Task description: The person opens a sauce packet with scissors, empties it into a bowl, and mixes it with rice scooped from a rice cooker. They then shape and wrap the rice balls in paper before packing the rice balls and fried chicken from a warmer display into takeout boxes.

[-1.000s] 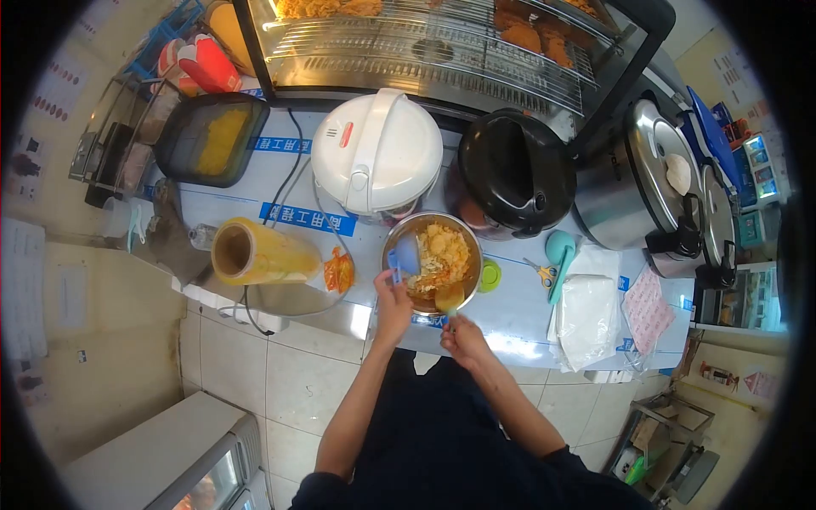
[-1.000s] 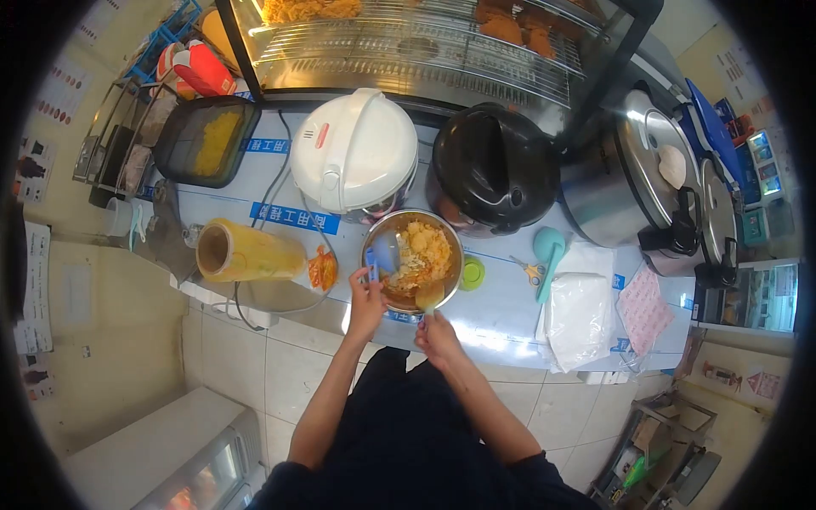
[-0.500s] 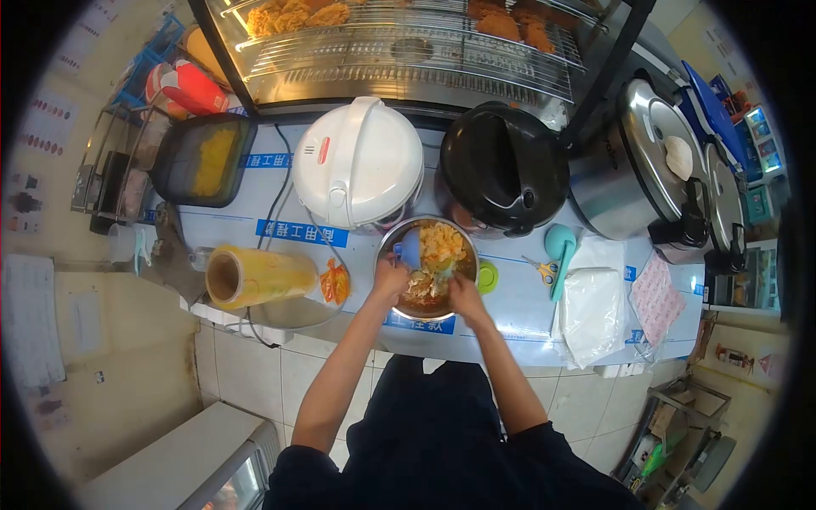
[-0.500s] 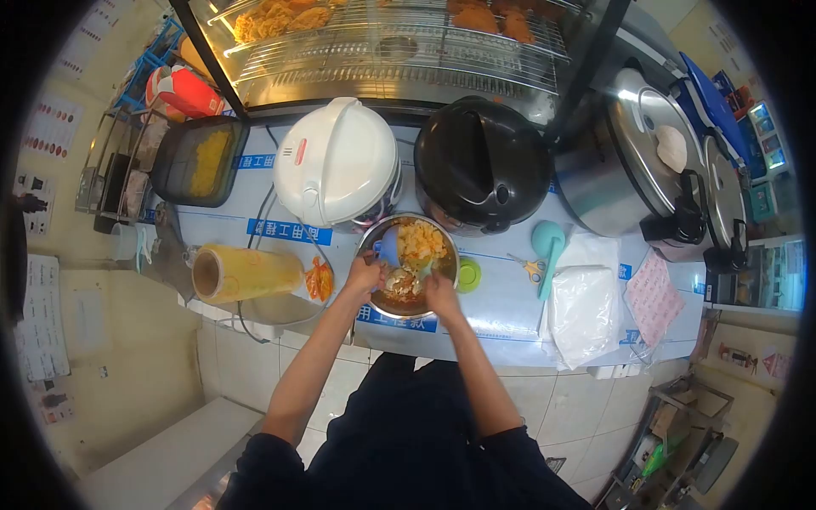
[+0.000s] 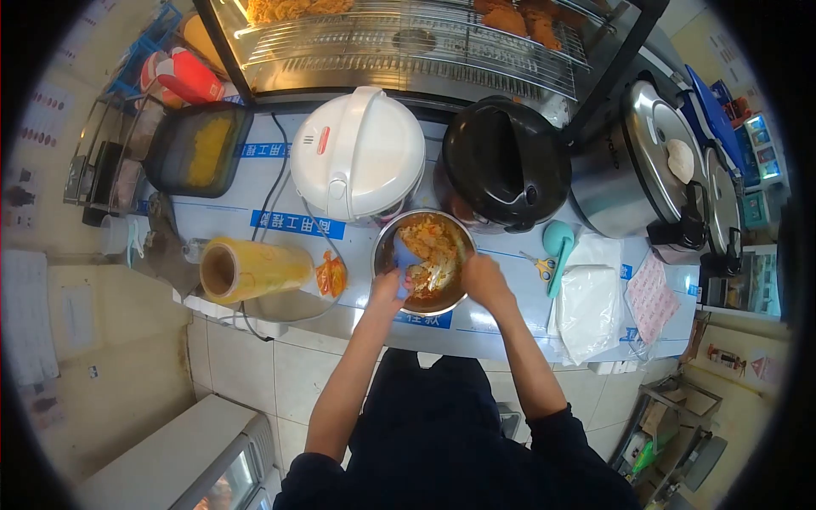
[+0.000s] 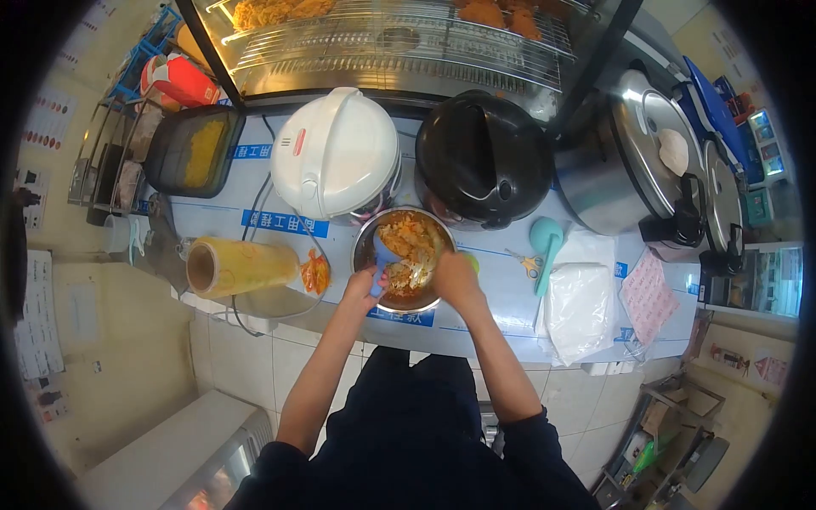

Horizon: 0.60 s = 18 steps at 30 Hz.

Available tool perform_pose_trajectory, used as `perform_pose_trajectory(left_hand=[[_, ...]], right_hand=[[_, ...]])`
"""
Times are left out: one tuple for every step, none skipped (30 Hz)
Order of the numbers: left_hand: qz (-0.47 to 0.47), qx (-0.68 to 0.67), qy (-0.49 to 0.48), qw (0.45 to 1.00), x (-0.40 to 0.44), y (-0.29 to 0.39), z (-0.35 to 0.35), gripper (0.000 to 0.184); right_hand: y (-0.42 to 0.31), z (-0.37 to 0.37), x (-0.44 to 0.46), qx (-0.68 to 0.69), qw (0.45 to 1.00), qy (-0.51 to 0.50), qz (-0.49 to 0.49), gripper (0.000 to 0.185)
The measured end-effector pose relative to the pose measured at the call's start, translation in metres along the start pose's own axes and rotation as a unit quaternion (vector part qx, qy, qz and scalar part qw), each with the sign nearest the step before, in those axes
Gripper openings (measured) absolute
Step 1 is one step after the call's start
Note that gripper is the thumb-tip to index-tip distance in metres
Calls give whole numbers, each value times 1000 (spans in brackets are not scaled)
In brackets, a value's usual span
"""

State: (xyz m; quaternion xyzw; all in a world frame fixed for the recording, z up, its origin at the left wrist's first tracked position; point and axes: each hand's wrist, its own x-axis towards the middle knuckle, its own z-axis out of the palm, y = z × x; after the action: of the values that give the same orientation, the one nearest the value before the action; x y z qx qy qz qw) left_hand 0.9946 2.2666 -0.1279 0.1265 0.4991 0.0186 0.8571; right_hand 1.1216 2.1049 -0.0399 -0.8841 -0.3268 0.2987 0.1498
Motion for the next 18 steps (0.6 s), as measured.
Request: perform_pose_trajectory(left_hand=[[-1, -2, 1, 1000, -3, -1, 3, 17], [10, 27, 10, 1000, -5, -2, 9, 17], [22, 55, 18, 998, -8, -4, 16, 17], [22, 55, 17, 998, -6, -6, 19, 17], [18, 80, 25, 996, -4, -6, 22, 19], [14, 104, 33, 994, -3, -5, 23, 20], [14, 103, 33, 994, -4, -6, 18, 20], [25, 108, 4, 994, -8, -9, 11, 23], [35, 113, -26, 993, -11, -12, 6, 26], [36, 114, -28, 992, -15, -15, 0, 26], [47, 70, -34, 996, -19, -17, -5, 28], [58, 25, -37, 997, -24, -18, -12, 31], [61, 24, -37, 997, -28, -18, -17, 31], [75, 26, -58, 995, -33, -19, -22, 34], [88, 31, -81, 992, -37, -19, -26, 36], [88, 34, -83, 992, -41, -18, -28, 36], [88, 31, -100, 991, -47, -15, -29, 39], [89, 28, -118, 989, -53, -14, -29, 41]], right_hand=[[12, 9, 17, -9, 1000, 16, 1, 22], [14, 9, 27, -19, 999, 32, 3, 23], [13, 11, 37, -19, 1000, -12, -21, 25], [2, 11, 36, -20, 999, -12, -22, 25], [-11, 8, 34, -15, 998, -32, -46, 26], [-21, 6, 32, -9, 996, -54, -69, 26], [-20, 21, 27, 4, 994, -30, -107, 26], [-22, 19, 19, 3, 994, -29, -107, 26], [-22, 14, 10, -24, 995, -46, -90, 25], [-23, 7, -1, -49, 994, -65, -72, 24], [-21, -2, -18, -9, 999, -24, -41, 24], [-18, -8, -36, 32, 999, 15, -11, 23], [-17, -10, -46, 32, 999, 15, -14, 23], [-15, -10, -55, -44, 997, -65, -6, 24], [-14, -6, -65, -118, 983, -142, 3, 24], [0, 28, -65, -121, 984, -110, -67, 24], [-7, 47, -63, -111, 992, -54, -39, 24], [-18, 62, -58, -102, 995, 1, -12, 25]])
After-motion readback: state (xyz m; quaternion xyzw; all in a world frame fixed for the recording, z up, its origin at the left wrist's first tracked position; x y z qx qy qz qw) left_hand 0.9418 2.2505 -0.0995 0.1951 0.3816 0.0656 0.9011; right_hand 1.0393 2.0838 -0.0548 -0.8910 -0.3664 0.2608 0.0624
